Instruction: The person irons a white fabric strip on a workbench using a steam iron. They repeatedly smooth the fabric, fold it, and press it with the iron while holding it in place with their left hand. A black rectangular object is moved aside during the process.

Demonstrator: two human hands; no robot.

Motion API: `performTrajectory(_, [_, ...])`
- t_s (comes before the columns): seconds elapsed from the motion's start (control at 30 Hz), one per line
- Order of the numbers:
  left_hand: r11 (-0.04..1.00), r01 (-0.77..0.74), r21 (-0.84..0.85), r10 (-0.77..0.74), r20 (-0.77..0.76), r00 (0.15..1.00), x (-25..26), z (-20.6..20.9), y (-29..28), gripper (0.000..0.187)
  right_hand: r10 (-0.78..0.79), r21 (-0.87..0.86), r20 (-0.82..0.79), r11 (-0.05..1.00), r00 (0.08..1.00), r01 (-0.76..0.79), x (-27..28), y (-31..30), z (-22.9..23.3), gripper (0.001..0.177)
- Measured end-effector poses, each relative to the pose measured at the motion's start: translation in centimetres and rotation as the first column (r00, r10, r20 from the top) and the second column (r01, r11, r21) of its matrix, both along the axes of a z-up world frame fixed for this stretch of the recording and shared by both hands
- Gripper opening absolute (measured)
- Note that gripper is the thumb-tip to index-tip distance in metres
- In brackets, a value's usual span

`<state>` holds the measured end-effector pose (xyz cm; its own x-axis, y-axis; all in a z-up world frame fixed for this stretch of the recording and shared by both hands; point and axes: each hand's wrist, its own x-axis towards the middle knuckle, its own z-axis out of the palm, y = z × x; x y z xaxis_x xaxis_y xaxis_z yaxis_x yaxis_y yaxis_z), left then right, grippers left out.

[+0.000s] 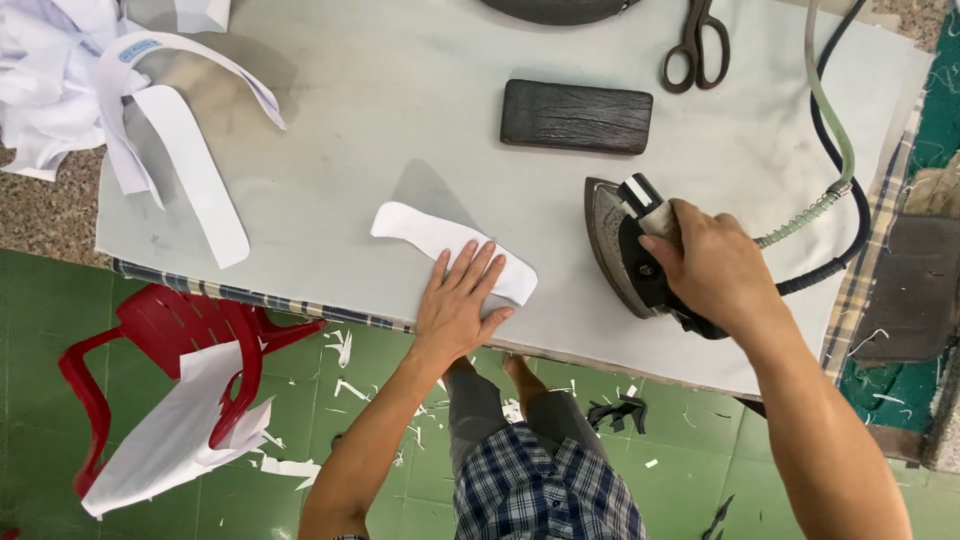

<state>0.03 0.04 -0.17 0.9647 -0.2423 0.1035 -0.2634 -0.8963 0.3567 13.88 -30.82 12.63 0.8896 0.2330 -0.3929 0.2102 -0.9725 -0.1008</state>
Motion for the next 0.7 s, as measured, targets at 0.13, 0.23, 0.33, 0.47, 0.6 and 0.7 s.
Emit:
performTrajectory(0.13, [1.0,-0.004,-0.012,0.004,0.014,1.0,0.1,0.1,0.0,0.074,-0.205,0.215,-0.225,0.943,0.953,0.253,0.5,2.0,1.6,0.069])
performTrajectory(0.23, [1.0,-0.009,-0.029,0.01,0.048,0.999,-0.2,-0.1,0.0,0.07,-0.245,0.208,-0.173,0.938,0.954,0.278,-0.3,3.0,1.1,0.061])
performTrajectory(0.33, [0.999,-0.014,-0.042,0.017,0.068,0.998,0.1,-0.1,-0.1,0.069,-0.136,0.189,-0.041,0.972,0.99,0.142,-1.1,5.8,2.3,0.059])
performTrajectory(0.47, [0.999,-0.012,-0.051,0.016,0.091,0.996,0.2,0.5,0.0,0.067,0.06,0.077,0.003,0.995,0.998,-0.06,-1.5,9.8,3.8,0.051])
performTrajectory(0.6, [0.996,0.001,-0.088,0.005,0.067,0.998,0.6,1.5,0.3,0.063,0.156,0.071,-0.021,0.986,0.988,-0.154,-1.5,12.5,3.6,0.041])
performTrajectory(0.7, [0.996,0.02,-0.091,-0.014,0.064,0.998,0.7,1.8,0.5,0.058,0.242,0.003,0.058,0.97,0.969,-0.243,-2.6,12.6,1.9,0.043])
